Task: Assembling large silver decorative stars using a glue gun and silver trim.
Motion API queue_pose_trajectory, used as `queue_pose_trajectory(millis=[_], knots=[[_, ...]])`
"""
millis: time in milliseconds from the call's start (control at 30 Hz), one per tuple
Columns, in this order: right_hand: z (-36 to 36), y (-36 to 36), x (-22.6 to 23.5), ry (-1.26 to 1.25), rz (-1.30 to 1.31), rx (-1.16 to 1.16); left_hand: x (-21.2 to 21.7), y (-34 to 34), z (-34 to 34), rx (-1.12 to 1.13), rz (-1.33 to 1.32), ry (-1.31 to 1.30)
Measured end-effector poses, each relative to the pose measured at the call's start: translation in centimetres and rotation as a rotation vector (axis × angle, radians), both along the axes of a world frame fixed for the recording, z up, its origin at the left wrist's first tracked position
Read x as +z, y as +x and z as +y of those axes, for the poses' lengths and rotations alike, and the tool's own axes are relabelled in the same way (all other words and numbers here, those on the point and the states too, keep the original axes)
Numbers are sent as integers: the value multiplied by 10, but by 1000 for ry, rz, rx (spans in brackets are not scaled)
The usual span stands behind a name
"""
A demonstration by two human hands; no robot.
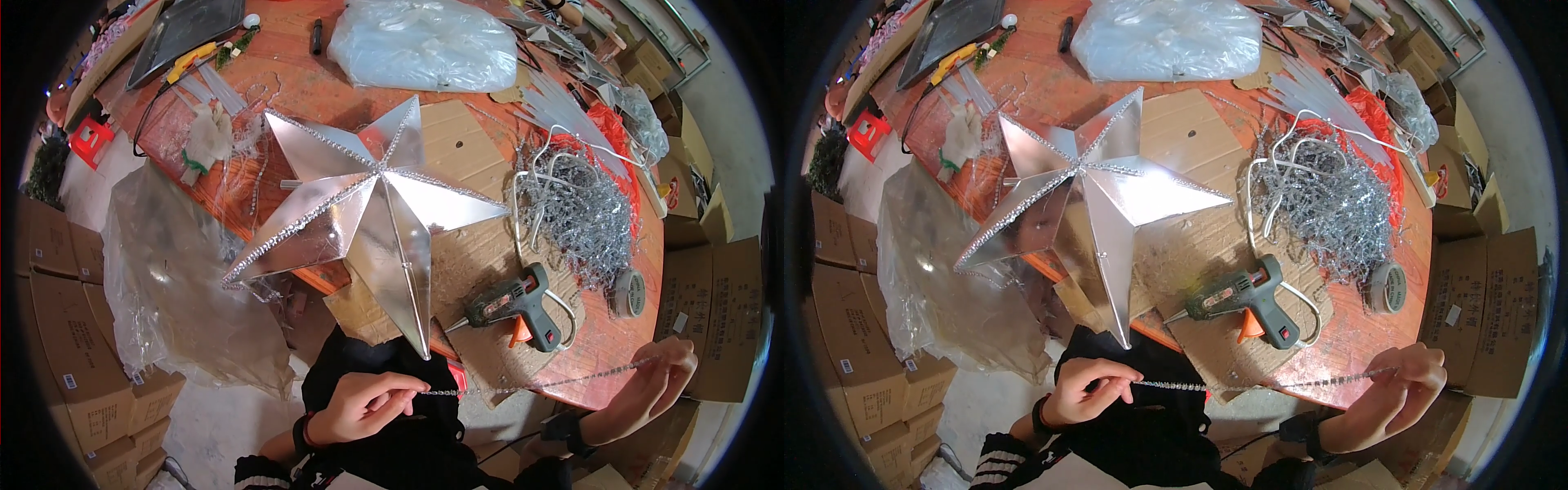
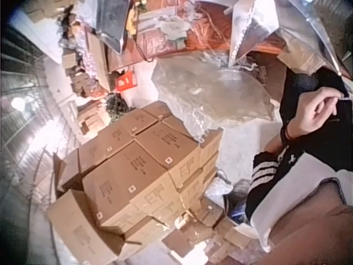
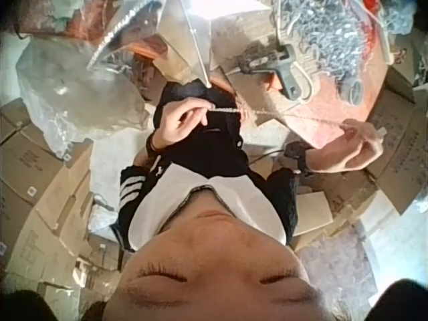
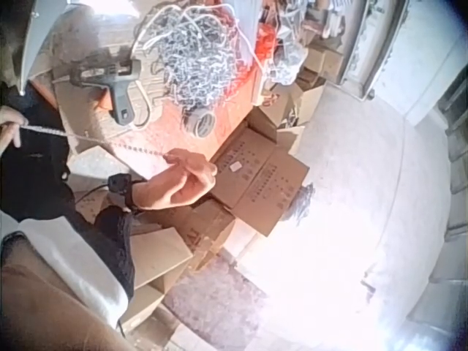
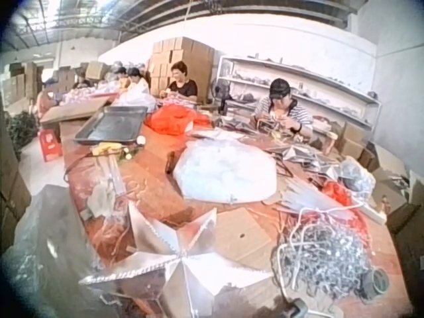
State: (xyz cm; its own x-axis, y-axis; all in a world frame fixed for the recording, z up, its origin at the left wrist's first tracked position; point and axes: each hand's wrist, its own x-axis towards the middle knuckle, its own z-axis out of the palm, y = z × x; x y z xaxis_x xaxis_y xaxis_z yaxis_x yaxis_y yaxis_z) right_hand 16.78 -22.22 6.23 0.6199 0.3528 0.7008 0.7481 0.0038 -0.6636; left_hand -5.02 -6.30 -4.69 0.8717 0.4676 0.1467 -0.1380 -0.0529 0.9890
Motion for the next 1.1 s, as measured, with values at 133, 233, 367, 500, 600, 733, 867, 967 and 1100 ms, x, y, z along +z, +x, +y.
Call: queue_pose_trajectory(millis=[133,233,367,500,600,733,867,967,1100], knots=[[1,0,-5,-69,-69,-90,-1,-1,3,-121,23,76],[4,-1,-6,-107,-125,-140,-3,-1,1,-230,33,91],[4,1,-5,-119,-237,-161,-2,2,2,-270,70,126],[1,2,-1,-128,-243,-166,-1,-1,6,-292,127,158],[1,1,-1,-124,-218,-166,-1,0,9,-304,168,176],[5,-1,-1,-117,-222,-132,-2,-1,10,-272,153,186],[10,-8,-3,-51,-121,153,-11,1,13,-303,240,329],[14,-3,-4,-173,-126,678,-27,-3,8,-270,277,541],[23,-11,3,-264,-126,852,-13,6,4,-298,134,392]])
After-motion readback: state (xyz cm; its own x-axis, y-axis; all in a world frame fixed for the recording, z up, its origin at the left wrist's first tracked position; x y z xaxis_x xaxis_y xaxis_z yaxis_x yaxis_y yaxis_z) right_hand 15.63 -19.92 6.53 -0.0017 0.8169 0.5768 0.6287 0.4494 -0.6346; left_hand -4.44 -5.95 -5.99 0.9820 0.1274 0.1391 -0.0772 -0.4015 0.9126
